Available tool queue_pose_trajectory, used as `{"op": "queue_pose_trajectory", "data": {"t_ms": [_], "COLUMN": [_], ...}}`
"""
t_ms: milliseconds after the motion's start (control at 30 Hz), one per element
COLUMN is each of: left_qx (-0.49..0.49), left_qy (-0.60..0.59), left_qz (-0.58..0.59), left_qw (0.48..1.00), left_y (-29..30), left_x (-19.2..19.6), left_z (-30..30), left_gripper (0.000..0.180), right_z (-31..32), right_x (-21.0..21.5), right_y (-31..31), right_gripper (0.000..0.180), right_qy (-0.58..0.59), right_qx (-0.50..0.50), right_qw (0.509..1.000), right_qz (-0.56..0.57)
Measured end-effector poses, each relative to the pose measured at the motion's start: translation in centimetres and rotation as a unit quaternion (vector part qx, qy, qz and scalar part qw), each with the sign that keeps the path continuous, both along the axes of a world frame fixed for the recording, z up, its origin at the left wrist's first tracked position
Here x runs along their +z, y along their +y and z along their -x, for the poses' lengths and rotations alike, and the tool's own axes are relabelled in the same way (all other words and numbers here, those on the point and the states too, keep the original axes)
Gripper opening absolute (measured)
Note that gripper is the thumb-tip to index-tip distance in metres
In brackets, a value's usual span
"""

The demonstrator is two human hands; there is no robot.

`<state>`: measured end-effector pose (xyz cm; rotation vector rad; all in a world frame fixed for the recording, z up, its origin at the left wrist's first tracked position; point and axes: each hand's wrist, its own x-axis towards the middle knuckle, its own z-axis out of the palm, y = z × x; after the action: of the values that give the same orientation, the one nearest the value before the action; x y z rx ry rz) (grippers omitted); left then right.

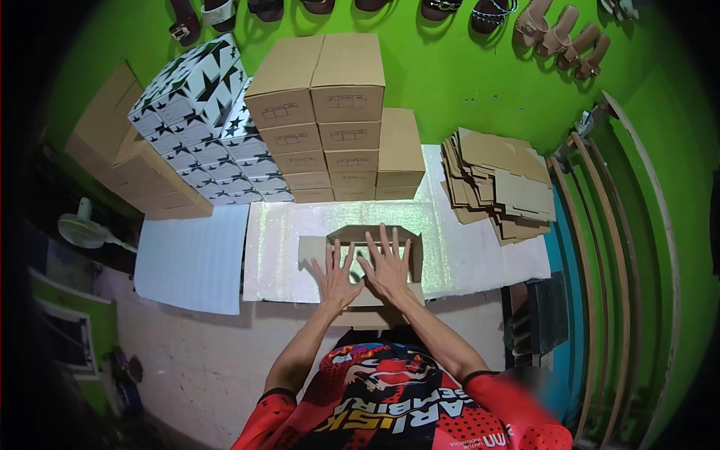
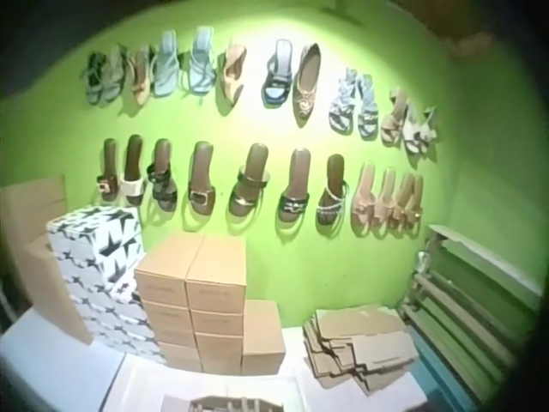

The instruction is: Fold and assemble flat cardboard shoe boxes for packaging.

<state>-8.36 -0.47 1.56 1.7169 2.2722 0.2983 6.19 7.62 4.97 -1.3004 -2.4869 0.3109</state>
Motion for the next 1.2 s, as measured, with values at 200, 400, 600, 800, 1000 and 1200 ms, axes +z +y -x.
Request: {"op": "queue_pose_trajectory", "data": {"t_ms": [200, 400, 600, 800, 1000, 1200], "left_qx": [0.050, 0.079, 0.003, -0.071, 0.004, 0.031], "left_qy": [-0.048, 0.047, 0.035, 0.059, -0.019, -0.128], "left_qz": [0.001, -0.012, -0.047, -0.051, -0.073, 0.001], "left_qw": [0.998, 0.996, 0.998, 0.994, 0.997, 0.991], "left_y": [0.4, 0.3, 0.5, -1.7, -2.2, -0.1], "left_x": [-1.7, -2.7, -1.9, -2.1, -2.1, 0.6], "left_z": [0.0, -0.2, 0.2, 3.2, 3.5, 3.9], "left_gripper": [0.099, 0.084, 0.080, 0.076, 0.082, 0.077], "right_z": [-3.7, -3.8, -9.5, -11.3, -12.2, -14.7], "right_x": [-5.2, -5.7, -4.5, -4.2, -4.3, -2.6], "right_y": [6.5, -0.2, 0.0, 1.5, 3.0, 5.5], "right_gripper": [0.072, 0.068, 0.069, 0.076, 0.085, 0.084], "right_qy": [-0.005, -0.063, -0.080, -0.076, -0.017, -0.053], "right_qx": [-0.141, 0.040, 0.056, -0.015, 0.003, 0.115], "right_qw": [0.990, 0.997, 0.995, 0.996, 0.995, 0.982], "right_qz": [0.011, 0.023, 0.024, 0.046, 0.102, 0.142]}}
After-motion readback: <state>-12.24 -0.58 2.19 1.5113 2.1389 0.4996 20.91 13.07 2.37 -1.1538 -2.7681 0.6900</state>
